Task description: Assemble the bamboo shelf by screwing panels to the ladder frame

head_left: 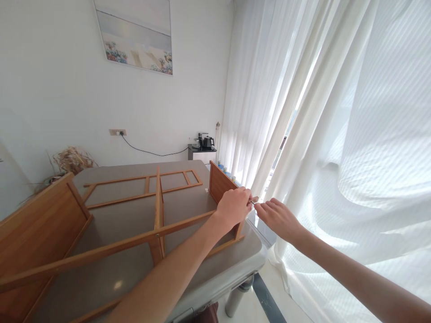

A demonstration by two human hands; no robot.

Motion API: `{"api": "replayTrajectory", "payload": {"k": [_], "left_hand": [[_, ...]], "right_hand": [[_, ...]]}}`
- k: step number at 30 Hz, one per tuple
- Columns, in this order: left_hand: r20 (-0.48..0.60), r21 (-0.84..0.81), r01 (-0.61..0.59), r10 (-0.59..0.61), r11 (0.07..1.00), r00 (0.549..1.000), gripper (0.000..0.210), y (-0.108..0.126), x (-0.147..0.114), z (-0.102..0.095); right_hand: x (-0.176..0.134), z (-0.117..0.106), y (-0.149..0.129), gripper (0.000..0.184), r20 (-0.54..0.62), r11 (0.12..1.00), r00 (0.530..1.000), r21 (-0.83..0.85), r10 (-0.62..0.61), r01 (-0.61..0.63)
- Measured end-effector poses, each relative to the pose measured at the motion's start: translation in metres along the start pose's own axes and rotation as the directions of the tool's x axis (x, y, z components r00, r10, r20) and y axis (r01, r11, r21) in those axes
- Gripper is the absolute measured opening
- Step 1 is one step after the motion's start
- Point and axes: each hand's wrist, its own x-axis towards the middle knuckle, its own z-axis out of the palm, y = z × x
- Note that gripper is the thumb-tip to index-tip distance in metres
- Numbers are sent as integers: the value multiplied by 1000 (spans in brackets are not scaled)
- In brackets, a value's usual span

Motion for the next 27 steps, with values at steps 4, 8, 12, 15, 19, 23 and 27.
{"api": "replayTrajectory", "payload": {"k": [4, 8, 12, 15, 19, 23, 27], "left_hand": [[-5, -27, 24, -25, 999, 1000, 10, 0, 1, 2], [-16, -28, 25, -25, 999, 1000, 9, -1, 0, 3], [-23, -47, 24, -25, 999, 999, 6, -2, 0, 4], [-36, -52, 28, -30, 998, 999, 6, -2, 0, 6], [-55, -53, 28, -30, 998, 998, 5, -3, 0, 7], [-40, -91, 31, -35, 995, 999, 4, -3, 1, 6], [-34, -76, 24, -27, 997, 999, 6, -3, 1, 3]], "right_hand": [[-1, 2, -1, 29, -1, 999, 1000, 33, 6, -6], [0, 0, -5, 27, 33, 995, 997, 66, 71, -73], [1, 2, -8, 20, 64, 967, 977, 143, 203, -211], [0, 4, -9, 21, 71, 963, 976, 161, 205, -214], [0, 3, -10, 17, 194, 878, 927, 306, 322, -369], [2, 1, -16, 18, 349, 606, 831, 570, 433, -555], [7, 1, -24, 25, 480, 241, 714, 717, 510, -654]]}}
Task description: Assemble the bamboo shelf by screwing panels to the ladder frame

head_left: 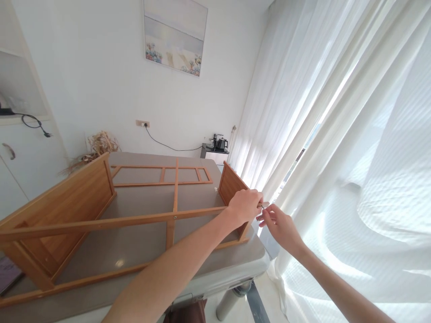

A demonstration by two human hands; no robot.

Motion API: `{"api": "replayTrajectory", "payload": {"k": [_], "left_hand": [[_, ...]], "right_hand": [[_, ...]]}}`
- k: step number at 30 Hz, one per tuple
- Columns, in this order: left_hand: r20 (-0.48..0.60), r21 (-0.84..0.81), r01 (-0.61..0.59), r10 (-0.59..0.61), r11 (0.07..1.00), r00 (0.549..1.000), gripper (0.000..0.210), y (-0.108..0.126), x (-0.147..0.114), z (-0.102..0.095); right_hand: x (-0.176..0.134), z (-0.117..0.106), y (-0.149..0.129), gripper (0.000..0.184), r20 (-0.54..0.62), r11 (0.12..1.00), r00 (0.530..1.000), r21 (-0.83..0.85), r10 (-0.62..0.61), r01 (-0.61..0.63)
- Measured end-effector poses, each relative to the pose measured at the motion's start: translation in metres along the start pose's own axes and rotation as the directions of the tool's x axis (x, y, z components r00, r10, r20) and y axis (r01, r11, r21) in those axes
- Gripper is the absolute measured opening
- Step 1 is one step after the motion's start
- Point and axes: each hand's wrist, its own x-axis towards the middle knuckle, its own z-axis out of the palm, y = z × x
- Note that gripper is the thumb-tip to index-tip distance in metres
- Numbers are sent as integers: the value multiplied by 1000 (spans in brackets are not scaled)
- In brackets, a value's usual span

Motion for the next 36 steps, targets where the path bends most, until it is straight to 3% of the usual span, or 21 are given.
{"api": "replayTrajectory", "payload": {"k": [2, 5, 9, 12, 14, 19, 24, 26, 29, 32, 36], "left_hand": [[2, 5, -4, 4, 1000, 1000, 7, 0, 0, -1], [6, 1, -12, 12, 1000, 1000, 9, 1, 0, -1], [5, -22, -16, 16, 1000, 1000, 11, 0, 0, -2], [16, -55, -26, 27, 998, 1000, 12, -2, -1, -5], [39, -71, -30, 33, 997, 999, 14, -1, 0, -8], [102, 7, -7, 6, 1000, 995, 12, 5, 5, -15], [118, 40, -6, 1, 999, 993, 9, 6, 8, -19], [105, 50, -17, 11, 999, 994, 8, 5, 8, -18], [95, 103, -47, 37, 994, 995, 6, 5, 6, -15], [83, 131, -65, 54, 989, 995, 6, 6, 4, -10], [58, 77, -75, 71, 994, 996, 6, 2, 3, -6]], "right_hand": [[0, 3, -3, 30, 29, 979, 992, 163, 121, -124], [-1, 5, -9, 32, 119, 857, 956, 424, 269, -294], [-4, 5, -14, 27, 236, 632, 916, 666, 325, -395], [-5, 6, -17, 23, 265, 534, 903, 736, 339, -416], [-6, 8, -19, 23, 228, 553, 906, 730, 356, -401], [-4, 22, -19, 29, 31, 706, 933, 645, 359, -293], [-8, 29, -23, 29, -18, 724, 939, 641, 344, -253], [-13, 25, -25, 27, -67, 822, 960, 535, 271, -195], [-19, 16, -22, 21, -174, 987, 981, 148, 82, -56], [-17, 8, -9, 16, -181, 972, 979, -228, -93, 50], [-7, 5, 9, 14, -127, 878, 969, -460, -214, 134]]}}
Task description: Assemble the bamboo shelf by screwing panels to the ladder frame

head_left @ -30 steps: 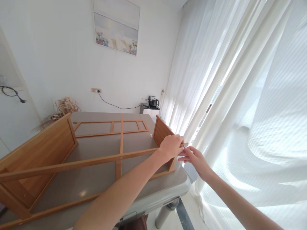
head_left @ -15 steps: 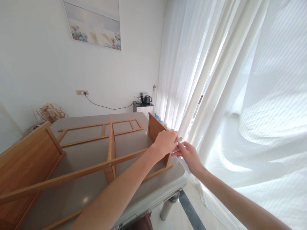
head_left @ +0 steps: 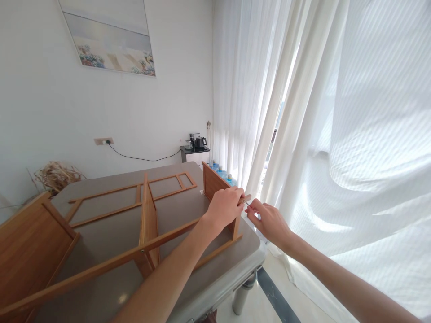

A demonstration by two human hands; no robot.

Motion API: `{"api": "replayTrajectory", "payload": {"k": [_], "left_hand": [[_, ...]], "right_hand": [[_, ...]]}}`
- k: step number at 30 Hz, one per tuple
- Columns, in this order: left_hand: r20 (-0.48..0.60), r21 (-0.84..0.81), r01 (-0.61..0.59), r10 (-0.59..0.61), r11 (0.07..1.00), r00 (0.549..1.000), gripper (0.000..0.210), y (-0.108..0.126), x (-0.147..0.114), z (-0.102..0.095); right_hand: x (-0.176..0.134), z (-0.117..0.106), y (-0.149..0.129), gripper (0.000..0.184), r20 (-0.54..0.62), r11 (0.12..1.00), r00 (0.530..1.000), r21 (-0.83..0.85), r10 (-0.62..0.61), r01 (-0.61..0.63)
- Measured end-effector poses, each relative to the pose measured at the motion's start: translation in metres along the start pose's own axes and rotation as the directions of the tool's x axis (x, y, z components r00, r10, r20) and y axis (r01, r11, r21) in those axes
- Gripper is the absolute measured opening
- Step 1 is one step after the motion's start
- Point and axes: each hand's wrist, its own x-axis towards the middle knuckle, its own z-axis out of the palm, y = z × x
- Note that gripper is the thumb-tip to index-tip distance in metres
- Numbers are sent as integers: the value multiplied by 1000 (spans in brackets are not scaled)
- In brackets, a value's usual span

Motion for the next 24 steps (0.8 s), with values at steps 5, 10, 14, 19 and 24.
{"api": "replayTrajectory", "payload": {"k": [5, 10, 14, 19, 24], "left_hand": [[-13, -25, 15, -15, 1000, 1000, 6, -2, 1, 0], [-17, -11, 31, -31, 999, 999, 8, -1, 1, -1], [-28, 32, 39, -38, 999, 999, 7, 2, 0, -1], [-2, 8, 52, -52, 999, 999, 6, 2, 0, -1], [-15, -31, 49, -50, 998, 999, 7, 0, -1, 0]], "right_hand": [[5, 8, 6, 12, -57, 994, 995, -83, -78, 73], [7, 7, 8, 16, -75, 951, 967, -216, -244, 223], [9, 1, 11, 25, -45, 905, 954, -332, -296, 265], [10, -3, 14, 29, -8, 895, 945, -325, -326, 306], [10, -1, 15, 28, -37, 862, 921, -369, -387, 347]]}}
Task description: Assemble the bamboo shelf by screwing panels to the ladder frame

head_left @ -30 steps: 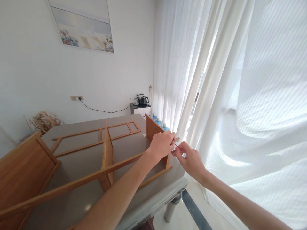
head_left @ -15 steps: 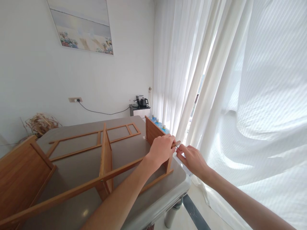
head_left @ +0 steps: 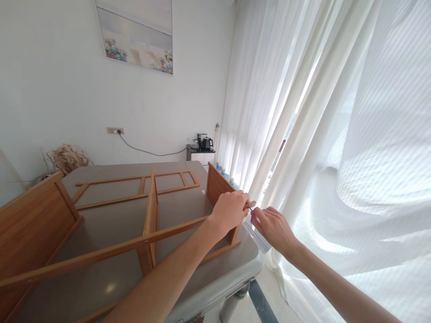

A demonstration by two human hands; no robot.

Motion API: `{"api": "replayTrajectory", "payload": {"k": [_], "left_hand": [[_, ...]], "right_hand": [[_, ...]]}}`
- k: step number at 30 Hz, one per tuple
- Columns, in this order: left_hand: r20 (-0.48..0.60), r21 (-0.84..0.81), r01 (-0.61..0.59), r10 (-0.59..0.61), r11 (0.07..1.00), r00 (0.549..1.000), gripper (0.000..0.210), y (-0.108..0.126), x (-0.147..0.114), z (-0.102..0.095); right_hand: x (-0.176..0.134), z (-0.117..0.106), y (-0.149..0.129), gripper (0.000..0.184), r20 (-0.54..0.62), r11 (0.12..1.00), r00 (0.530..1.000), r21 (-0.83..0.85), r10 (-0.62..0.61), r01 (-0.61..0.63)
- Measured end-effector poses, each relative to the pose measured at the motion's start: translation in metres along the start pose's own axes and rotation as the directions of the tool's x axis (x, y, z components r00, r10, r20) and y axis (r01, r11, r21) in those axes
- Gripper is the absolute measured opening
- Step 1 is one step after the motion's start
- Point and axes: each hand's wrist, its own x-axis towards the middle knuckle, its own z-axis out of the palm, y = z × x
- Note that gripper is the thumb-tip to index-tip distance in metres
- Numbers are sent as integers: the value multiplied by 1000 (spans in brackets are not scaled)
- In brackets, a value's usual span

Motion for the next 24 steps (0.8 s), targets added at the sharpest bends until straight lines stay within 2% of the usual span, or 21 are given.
{"api": "replayTrajectory", "payload": {"k": [9, 16, 18, 20, 22, 24], "left_hand": [[-29, -7, -9, 9, 1000, 1000, 6, -2, -1, 3], [-4, -12, 1, -1, 1000, 1000, 6, 0, 0, -2], [4, -8, 5, -5, 1000, 1000, 6, 0, 0, -2], [14, -3, 4, -4, 1000, 1000, 7, 0, 0, -2], [13, 2, 0, 0, 1000, 1000, 6, 0, 0, -1], [4, 1, -1, 1, 1000, 1000, 6, 0, 0, -1]], "right_hand": [[4, -6, -2, 30, 46, 996, 997, -71, -55, 58], [10, -14, 1, 33, 89, 995, 991, 34, -99, 96], [10, -13, 1, 29, 101, 995, 994, 100, -31, 21], [9, -12, -1, 22, 140, 967, 986, 223, 92, -122], [8, -12, -4, 17, 222, 885, 951, 369, 213, -284], [7, -12, -7, 16, 320, 752, 900, 503, 296, -426]]}}
